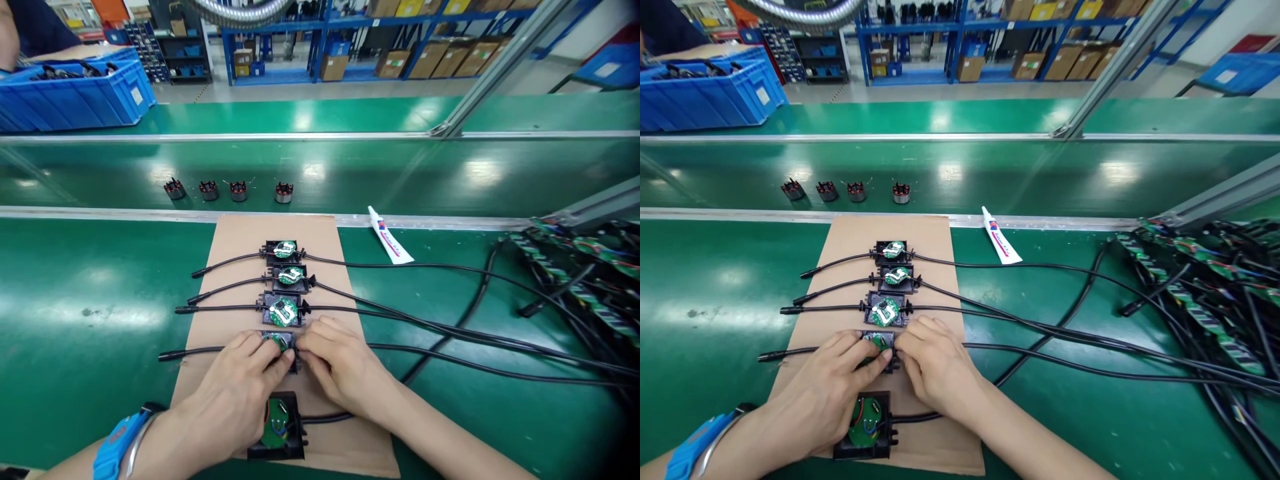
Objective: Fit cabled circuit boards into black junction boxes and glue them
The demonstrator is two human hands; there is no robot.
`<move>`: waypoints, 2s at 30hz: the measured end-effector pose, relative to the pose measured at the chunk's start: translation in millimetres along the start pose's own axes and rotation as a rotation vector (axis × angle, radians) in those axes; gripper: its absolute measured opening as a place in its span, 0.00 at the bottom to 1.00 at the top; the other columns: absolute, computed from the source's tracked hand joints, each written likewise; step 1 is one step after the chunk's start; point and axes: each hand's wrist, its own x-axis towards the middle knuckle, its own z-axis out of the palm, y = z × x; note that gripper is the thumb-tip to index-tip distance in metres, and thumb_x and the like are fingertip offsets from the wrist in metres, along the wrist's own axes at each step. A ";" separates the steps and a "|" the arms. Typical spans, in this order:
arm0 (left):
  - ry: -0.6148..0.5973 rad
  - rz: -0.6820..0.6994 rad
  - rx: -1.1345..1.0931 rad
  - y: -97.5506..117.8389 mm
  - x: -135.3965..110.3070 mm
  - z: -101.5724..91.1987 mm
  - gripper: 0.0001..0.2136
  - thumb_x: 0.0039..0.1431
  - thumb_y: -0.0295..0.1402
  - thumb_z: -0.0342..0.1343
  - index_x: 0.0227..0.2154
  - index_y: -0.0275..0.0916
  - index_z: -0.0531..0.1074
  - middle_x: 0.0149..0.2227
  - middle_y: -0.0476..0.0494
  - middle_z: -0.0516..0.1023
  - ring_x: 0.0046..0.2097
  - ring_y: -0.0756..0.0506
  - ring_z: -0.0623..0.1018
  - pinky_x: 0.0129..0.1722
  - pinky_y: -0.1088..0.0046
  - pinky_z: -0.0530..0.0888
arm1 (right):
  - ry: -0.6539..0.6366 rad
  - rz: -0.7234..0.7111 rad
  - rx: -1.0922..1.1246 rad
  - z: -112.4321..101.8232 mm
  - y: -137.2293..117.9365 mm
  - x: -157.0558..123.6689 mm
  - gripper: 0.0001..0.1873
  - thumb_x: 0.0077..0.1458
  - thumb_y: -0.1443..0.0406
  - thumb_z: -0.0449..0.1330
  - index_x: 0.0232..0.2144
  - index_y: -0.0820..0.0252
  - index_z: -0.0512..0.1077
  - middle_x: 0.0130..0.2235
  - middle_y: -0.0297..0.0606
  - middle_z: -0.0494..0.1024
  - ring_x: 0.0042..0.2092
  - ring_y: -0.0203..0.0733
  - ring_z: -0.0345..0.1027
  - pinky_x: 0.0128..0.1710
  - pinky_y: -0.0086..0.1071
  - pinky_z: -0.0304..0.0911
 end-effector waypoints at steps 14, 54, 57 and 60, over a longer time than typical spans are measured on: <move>0.208 -0.226 -0.291 -69.0 22.9 -19.5 0.08 0.66 0.30 0.44 0.39 0.39 0.69 0.36 0.45 0.76 0.36 0.46 0.75 0.36 0.68 0.73 | 0.122 0.016 -0.026 -32.6 24.1 -0.1 0.12 0.62 0.72 0.48 0.46 0.58 0.63 0.39 0.40 0.74 0.40 0.40 0.69 0.38 0.34 0.67; -0.101 -0.277 0.026 -65.2 52.3 -23.5 0.14 0.62 0.28 0.39 0.29 0.37 0.69 0.27 0.42 0.74 0.29 0.44 0.73 0.30 0.66 0.71 | -0.124 0.080 -0.323 -11.4 -6.0 50.0 0.20 0.51 0.69 0.50 0.43 0.67 0.75 0.31 0.42 0.78 0.28 0.46 0.71 0.23 0.37 0.54; -0.098 -0.205 0.222 -62.9 46.5 -12.8 0.10 0.56 0.25 0.43 0.31 0.36 0.69 0.27 0.40 0.72 0.28 0.43 0.72 0.27 0.66 0.70 | -0.128 0.083 -0.297 -11.1 -5.2 49.8 0.19 0.51 0.68 0.50 0.42 0.66 0.75 0.30 0.41 0.77 0.27 0.46 0.71 0.22 0.37 0.53; -0.045 -0.164 0.393 -59.0 41.6 -5.1 0.11 0.57 0.24 0.43 0.35 0.34 0.70 0.32 0.37 0.73 0.32 0.42 0.72 0.30 0.65 0.71 | -0.124 0.099 -0.278 -11.8 -5.5 50.4 0.17 0.51 0.68 0.50 0.40 0.64 0.75 0.29 0.39 0.77 0.26 0.45 0.70 0.23 0.37 0.52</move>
